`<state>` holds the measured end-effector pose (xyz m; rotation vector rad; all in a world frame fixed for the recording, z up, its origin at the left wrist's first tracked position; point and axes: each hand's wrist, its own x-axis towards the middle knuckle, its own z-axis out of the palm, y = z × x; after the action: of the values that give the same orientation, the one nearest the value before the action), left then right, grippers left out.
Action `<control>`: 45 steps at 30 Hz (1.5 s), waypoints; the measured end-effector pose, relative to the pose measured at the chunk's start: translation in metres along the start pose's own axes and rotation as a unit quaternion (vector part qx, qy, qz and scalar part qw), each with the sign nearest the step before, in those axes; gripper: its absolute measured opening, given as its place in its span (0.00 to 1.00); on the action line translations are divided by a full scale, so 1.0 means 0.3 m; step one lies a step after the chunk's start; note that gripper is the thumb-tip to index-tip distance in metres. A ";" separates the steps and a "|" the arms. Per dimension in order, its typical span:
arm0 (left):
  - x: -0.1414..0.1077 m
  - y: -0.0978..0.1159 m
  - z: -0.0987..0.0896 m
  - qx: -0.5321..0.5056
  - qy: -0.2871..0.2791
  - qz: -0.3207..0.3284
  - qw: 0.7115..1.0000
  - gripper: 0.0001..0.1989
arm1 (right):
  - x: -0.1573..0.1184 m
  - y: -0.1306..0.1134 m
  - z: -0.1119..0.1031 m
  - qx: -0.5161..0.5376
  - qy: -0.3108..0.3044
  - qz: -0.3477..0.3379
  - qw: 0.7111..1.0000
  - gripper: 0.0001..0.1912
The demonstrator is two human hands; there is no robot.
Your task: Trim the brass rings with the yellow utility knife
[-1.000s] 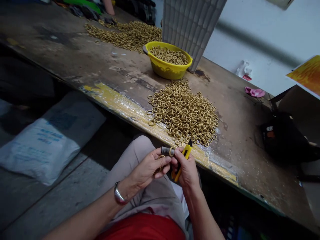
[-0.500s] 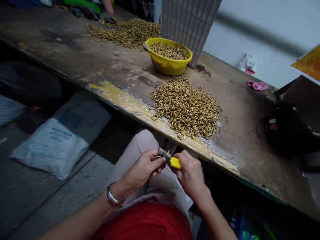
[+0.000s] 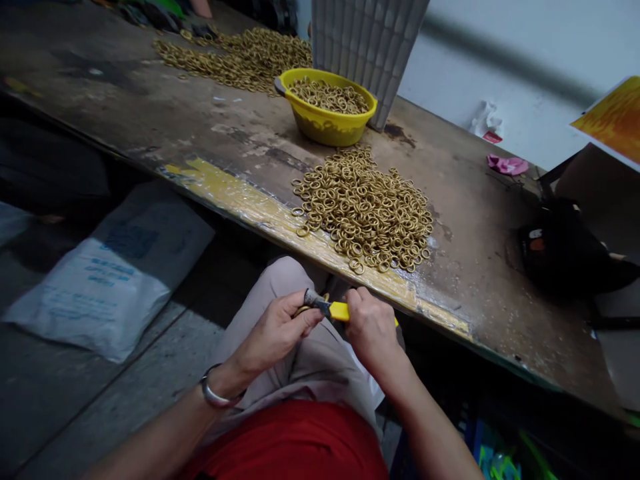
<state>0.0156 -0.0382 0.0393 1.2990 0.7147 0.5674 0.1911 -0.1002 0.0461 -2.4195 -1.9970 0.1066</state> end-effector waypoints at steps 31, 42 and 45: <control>0.084 -0.022 0.008 -0.331 -0.111 -0.159 0.923 0.17 | 0.060 0.027 -0.029 0.588 -0.007 -0.049 0.807 0.13; 0.050 -0.012 0.023 -0.111 -0.012 -0.086 0.990 0.13 | -0.059 0.027 -0.039 0.182 0.067 -0.108 0.975 0.16; 0.046 -0.005 0.023 -0.053 -0.013 -0.063 0.996 0.11 | -0.062 0.009 -0.036 0.105 0.059 -0.087 0.989 0.15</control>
<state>0.0300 -0.0328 0.0366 1.1515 0.7302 0.4795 0.1908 -0.1185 0.0577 -2.0677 -2.0212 0.1591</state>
